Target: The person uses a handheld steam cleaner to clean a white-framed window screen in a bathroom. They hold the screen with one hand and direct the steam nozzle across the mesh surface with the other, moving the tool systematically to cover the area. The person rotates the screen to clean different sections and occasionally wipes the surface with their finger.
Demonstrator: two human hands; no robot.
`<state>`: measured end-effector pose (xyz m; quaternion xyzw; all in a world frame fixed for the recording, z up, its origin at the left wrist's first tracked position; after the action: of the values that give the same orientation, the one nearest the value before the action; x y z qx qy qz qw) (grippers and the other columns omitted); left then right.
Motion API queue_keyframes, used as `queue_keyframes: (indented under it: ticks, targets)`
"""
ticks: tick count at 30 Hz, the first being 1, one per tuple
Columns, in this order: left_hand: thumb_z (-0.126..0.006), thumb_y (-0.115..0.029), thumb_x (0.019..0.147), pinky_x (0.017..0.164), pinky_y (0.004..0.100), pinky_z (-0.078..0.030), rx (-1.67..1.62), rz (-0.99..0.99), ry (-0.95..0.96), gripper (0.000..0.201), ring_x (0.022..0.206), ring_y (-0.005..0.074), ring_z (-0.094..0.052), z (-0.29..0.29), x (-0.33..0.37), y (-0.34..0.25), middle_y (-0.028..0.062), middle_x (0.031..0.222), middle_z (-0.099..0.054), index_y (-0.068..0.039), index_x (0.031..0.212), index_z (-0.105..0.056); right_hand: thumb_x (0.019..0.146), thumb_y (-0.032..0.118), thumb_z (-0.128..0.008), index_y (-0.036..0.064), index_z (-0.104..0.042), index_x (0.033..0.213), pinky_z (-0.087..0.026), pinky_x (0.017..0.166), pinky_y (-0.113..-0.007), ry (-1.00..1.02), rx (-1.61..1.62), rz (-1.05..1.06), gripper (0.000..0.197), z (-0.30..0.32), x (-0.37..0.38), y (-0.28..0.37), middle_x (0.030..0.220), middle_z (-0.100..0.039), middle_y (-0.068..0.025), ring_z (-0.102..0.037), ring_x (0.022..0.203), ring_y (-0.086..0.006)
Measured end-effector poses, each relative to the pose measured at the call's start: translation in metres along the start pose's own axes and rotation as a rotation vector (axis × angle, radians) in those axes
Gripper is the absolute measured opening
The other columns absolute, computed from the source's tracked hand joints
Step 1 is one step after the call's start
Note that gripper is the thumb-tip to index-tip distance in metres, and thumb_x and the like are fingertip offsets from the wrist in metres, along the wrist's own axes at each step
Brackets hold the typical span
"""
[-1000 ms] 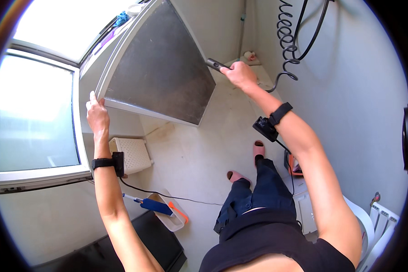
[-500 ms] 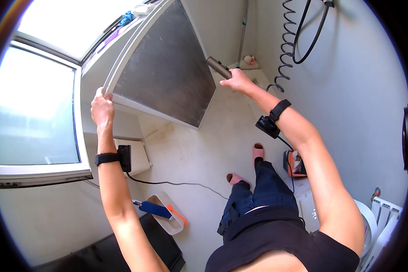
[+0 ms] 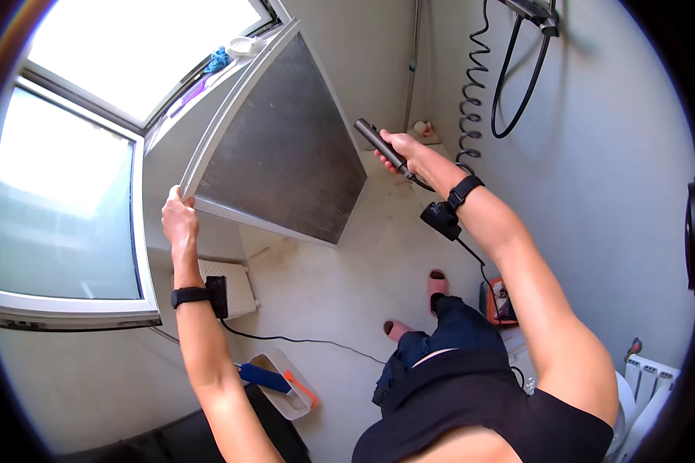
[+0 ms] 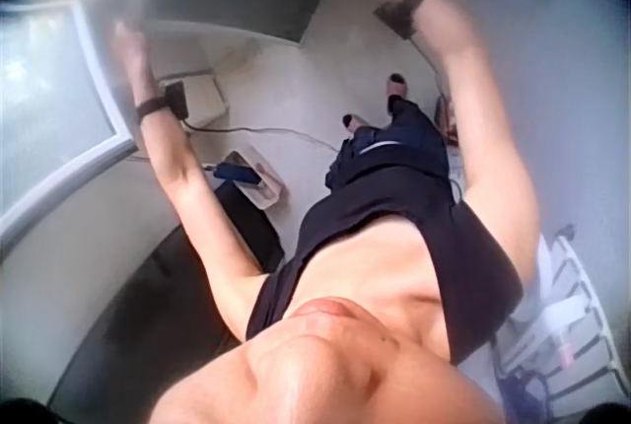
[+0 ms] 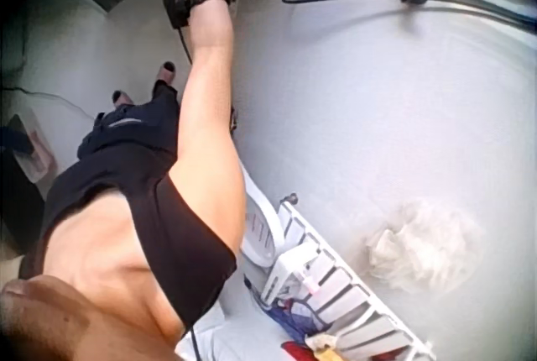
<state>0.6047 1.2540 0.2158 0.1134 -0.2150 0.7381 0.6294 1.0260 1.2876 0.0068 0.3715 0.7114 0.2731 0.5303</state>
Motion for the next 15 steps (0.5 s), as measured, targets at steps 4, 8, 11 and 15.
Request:
queue_keyframes:
  ticks: [4,8,11,15]
  targets:
    - [-0.056,-0.010,0.084,0.084,0.0431,-0.047,0.011,0.000,0.001,0.036,0.097,0.0365,-0.059,-0.002,0.002,0.003,0.0200,0.103,-0.063,-0.007,0.120,-0.053,0.085,0.044,-0.057,0.0050,-0.055,0.081,-0.042,0.036,-0.027,0.092,0.044,0.048,0.039,-0.006,0.002,-0.010,0.061,-0.052,-0.0006,-0.051,0.043,-0.0109]
    - [-0.056,-0.010,0.084,0.084,0.0436,-0.047,0.005,-0.006,0.006,0.036,0.098,0.0367,-0.059,-0.005,0.003,0.003,0.0203,0.104,-0.062,-0.007,0.120,-0.053,0.071,0.020,-0.076,0.0021,-0.058,0.086,-0.046,0.043,-0.032,-0.241,-0.571,0.380,0.029,0.005,-0.006,-0.006,0.067,-0.059,-0.0071,-0.058,0.053,-0.0179]
    - [-0.055,-0.010,0.085,0.084,0.0436,-0.047,0.016,0.010,0.016,0.036,0.098,0.0364,-0.059,-0.001,0.002,0.001,0.0203,0.104,-0.062,-0.007,0.120,-0.053,0.071,0.018,-0.070,0.0007,-0.057,0.091,-0.049,0.064,-0.040,-0.510,-1.338,0.702,0.029,-0.009,-0.033,0.018,0.078,-0.063,-0.0152,-0.063,0.073,-0.0312]
    - [-0.054,-0.010,0.086,0.084,0.0435,-0.047,0.019,-0.005,-0.012,0.035,0.098,0.0363,-0.059,-0.004,0.003,0.004,0.0204,0.104,-0.062,-0.007,0.121,-0.052,0.073,0.023,-0.068,0.0011,-0.054,0.085,-0.048,0.069,-0.043,-0.409,-1.449,0.852,0.028,-0.017,-0.047,0.036,0.084,-0.062,-0.0185,-0.060,0.080,-0.0364]
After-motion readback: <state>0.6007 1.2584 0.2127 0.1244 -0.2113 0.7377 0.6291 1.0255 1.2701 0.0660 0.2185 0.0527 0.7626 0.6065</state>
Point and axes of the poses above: each hand's wrist, its own x-axis towards the middle knuckle, its own z-axis out of the back of the hand, y = z × x, the point moved 5 cm from there along x, towards the middle knuckle
